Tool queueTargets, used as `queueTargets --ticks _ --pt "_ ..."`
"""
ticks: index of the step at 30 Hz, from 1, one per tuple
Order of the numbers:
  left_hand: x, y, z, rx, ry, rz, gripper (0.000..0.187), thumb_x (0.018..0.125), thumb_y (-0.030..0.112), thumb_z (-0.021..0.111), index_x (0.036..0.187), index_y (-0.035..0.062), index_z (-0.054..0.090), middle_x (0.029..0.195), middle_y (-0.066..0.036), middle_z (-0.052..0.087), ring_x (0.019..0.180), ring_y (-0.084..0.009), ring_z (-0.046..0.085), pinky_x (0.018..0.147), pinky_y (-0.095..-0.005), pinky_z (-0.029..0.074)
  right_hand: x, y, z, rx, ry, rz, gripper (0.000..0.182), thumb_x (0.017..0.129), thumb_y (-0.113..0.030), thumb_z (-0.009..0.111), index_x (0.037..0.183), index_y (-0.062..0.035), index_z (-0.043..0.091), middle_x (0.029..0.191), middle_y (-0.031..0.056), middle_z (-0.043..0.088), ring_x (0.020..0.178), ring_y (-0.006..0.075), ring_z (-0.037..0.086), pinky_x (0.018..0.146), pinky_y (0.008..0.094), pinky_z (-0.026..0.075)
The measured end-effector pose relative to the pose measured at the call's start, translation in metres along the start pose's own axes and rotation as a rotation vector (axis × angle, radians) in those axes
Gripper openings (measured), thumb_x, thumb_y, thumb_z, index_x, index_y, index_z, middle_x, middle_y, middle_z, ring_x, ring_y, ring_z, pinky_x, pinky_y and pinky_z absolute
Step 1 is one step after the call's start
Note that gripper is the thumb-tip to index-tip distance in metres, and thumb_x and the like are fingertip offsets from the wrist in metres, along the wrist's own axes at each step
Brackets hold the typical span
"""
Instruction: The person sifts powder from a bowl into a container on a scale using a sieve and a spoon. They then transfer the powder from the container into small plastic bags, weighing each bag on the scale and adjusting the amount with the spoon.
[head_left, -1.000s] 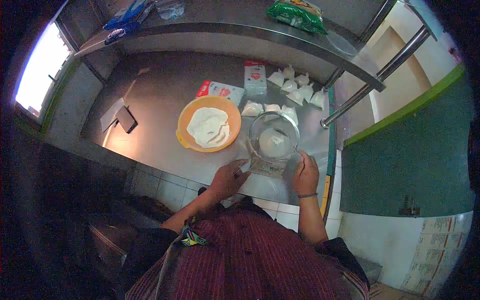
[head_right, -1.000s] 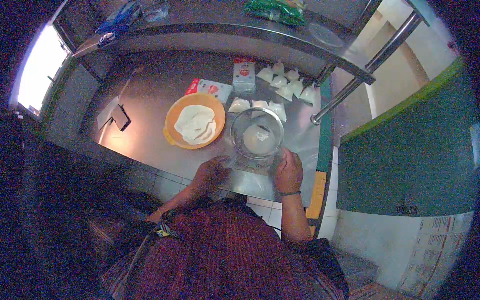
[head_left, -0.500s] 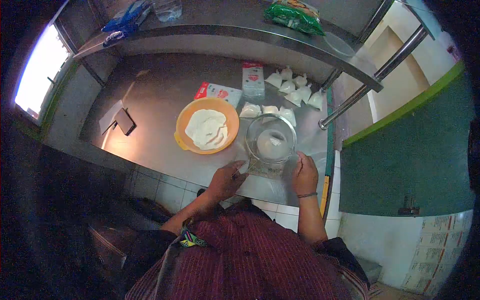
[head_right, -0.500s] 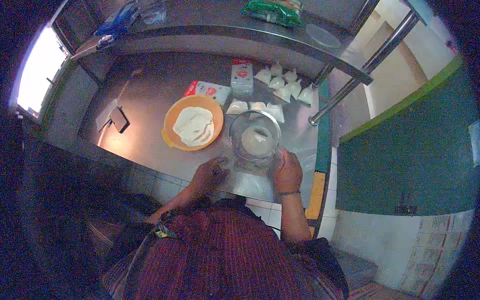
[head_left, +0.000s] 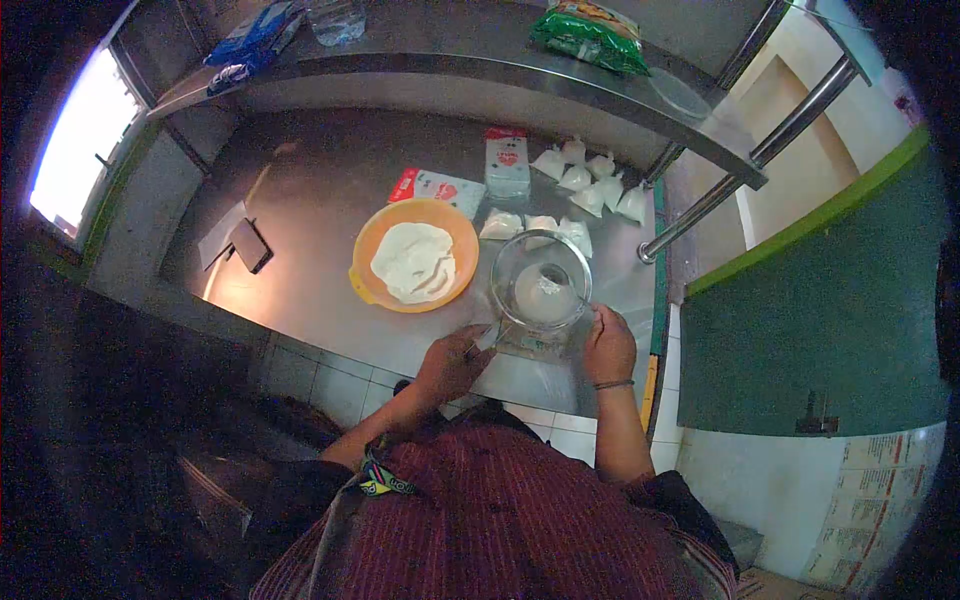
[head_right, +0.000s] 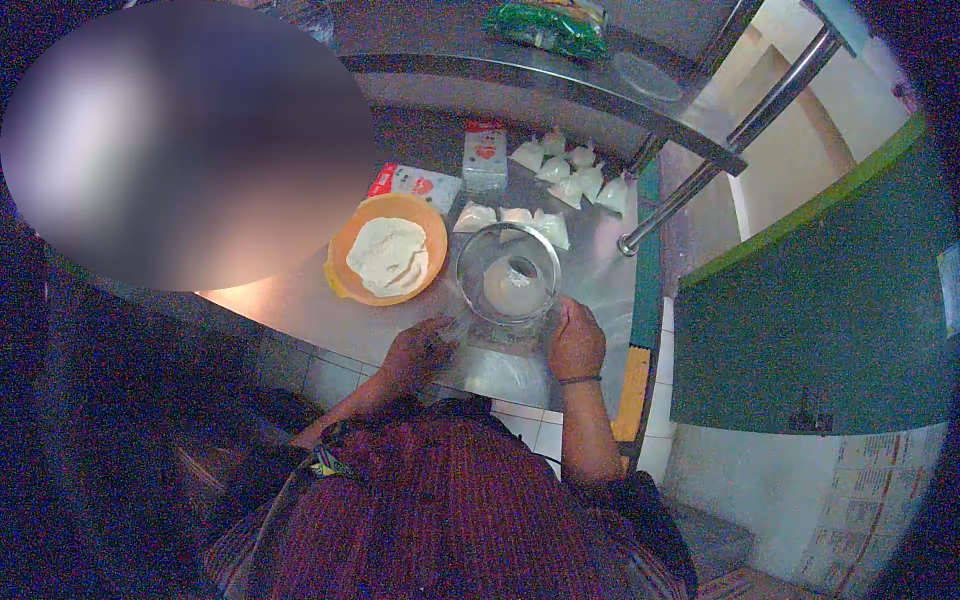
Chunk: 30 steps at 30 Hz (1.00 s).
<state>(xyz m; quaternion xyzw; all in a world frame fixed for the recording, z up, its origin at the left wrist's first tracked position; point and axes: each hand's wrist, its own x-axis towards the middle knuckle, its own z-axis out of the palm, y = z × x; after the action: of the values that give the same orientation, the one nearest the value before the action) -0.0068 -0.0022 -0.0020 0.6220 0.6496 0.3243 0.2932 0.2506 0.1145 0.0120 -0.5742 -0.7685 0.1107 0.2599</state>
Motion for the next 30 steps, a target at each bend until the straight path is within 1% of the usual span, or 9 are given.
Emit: queueTargets --ticks 2,6,9,12,14,15,18,20,30 --pt "0.0 0.005 -0.003 -0.014 -0.019 -0.081 0.046 0.089 0.023 0.069 0.128 0.0021 0.058 0.11 -0.023 0.067 0.082 -0.0337 0.069 0.077 -0.0416 0.054 0.001 0.0 -0.001 0.01 0.037 -0.033 0.024 0.098 -0.015 0.047 0.115 -0.0069 0.062 0.104 0.0188 0.066 0.098 0.038 0.064 0.084 0.0471 0.051" --pt "-0.001 0.008 -0.006 -0.014 -0.001 -0.066 0.046 0.089 0.024 0.068 0.128 0.0016 0.058 0.113 -0.023 0.066 0.083 -0.0339 0.069 0.078 -0.0416 0.054 0.003 -0.004 -0.005 0.087 0.09 -0.081 0.025 0.097 -0.014 0.047 0.116 -0.0071 0.062 0.103 0.019 0.066 0.097 0.0383 0.064 0.084 0.0473 0.051" --pt "0.0 -0.002 -0.002 0.003 0.003 -0.036 0.047 0.09 0.029 0.068 0.13 0.0052 0.057 0.118 -0.024 0.065 0.095 -0.0365 0.068 0.086 -0.0422 0.055 0.003 -0.004 -0.005 0.106 0.163 -0.09 0.025 0.096 -0.013 0.048 0.117 -0.0073 0.061 0.104 0.0194 0.066 0.096 0.0386 0.064 0.083 0.0474 0.052" --pt "0.0 0.002 -0.005 0.03 0.006 -0.031 0.048 0.089 0.029 0.069 0.13 0.0062 0.057 0.122 -0.024 0.064 0.1 -0.0367 0.067 0.088 -0.0425 0.054 0.001 0.0 -0.004 0.023 0.05 -0.062 0.026 0.096 -0.013 0.049 0.118 -0.0076 0.061 0.105 0.0195 0.065 0.095 0.0388 0.064 0.082 0.0473 0.052" --pt "0.001 0.021 -0.018 -0.105 -0.132 -0.22 0.048 0.089 0.029 0.069 0.129 0.0059 0.058 0.124 -0.023 0.063 0.105 -0.0369 0.066 0.091 -0.0428 0.053 -0.001 0.0 -0.003 0.065 0.073 -0.076 0.026 0.096 -0.013 0.05 0.119 -0.0079 0.061 0.106 0.0195 0.065 0.096 0.0388 0.064 0.082 0.0475 0.052" --pt "0.001 0.017 -0.016 -0.105 -0.129 -0.222 0.048 0.089 0.029 0.069 0.129 0.0059 0.058 0.124 -0.023 0.063 0.105 -0.0369 0.066 0.091 -0.0428 0.053 -0.002 0.002 -0.002 0.066 0.072 -0.079 0.026 0.096 -0.013 0.05 0.119 -0.0079 0.061 0.106 0.0195 0.065 0.096 0.0388 0.064 0.082 0.0475 0.052" --pt "-0.001 0.0 -0.002 -0.022 -0.009 -0.084 0.045 0.088 0.029 0.07 0.125 0.0054 0.06 0.119 -0.021 0.066 0.102 -0.0361 0.067 0.089 -0.0428 0.054 -0.007 0.007 0.0 0.055 0.023 -0.041 0.026 0.096 -0.013 0.05 0.119 -0.0083 0.061 0.107 0.0188 0.065 0.096 0.0388 0.064 0.082 0.0475 0.052" --pt "-0.001 -0.009 0.001 0.008 0.039 0.013 0.044 0.088 0.021 0.07 0.126 0.0022 0.059 0.097 -0.022 0.068 0.073 -0.0317 0.067 0.071 -0.0408 0.054 -0.007 0.004 -0.001 0.069 0.045 -0.071 0.027 0.095 -0.013 0.051 0.12 -0.0086 0.061 0.107 0.0176 0.066 0.096 0.0378 0.064 0.082 0.0472 0.052" --pt "-0.006 -0.008 -0.001 -0.03 0.066 0.044 0.045 0.087 0.021 0.071 0.128 0.0047 0.059 0.098 -0.02 0.069 0.073 -0.031 0.067 0.071 -0.04 0.054 -0.012 0.007 0.001 0.044 -0.06 -0.077 0.029 0.093 -0.01 0.051 0.12 -0.008 0.061 0.105 0.0161 0.067 0.094 0.0357 0.065 0.081 0.0459 0.052"
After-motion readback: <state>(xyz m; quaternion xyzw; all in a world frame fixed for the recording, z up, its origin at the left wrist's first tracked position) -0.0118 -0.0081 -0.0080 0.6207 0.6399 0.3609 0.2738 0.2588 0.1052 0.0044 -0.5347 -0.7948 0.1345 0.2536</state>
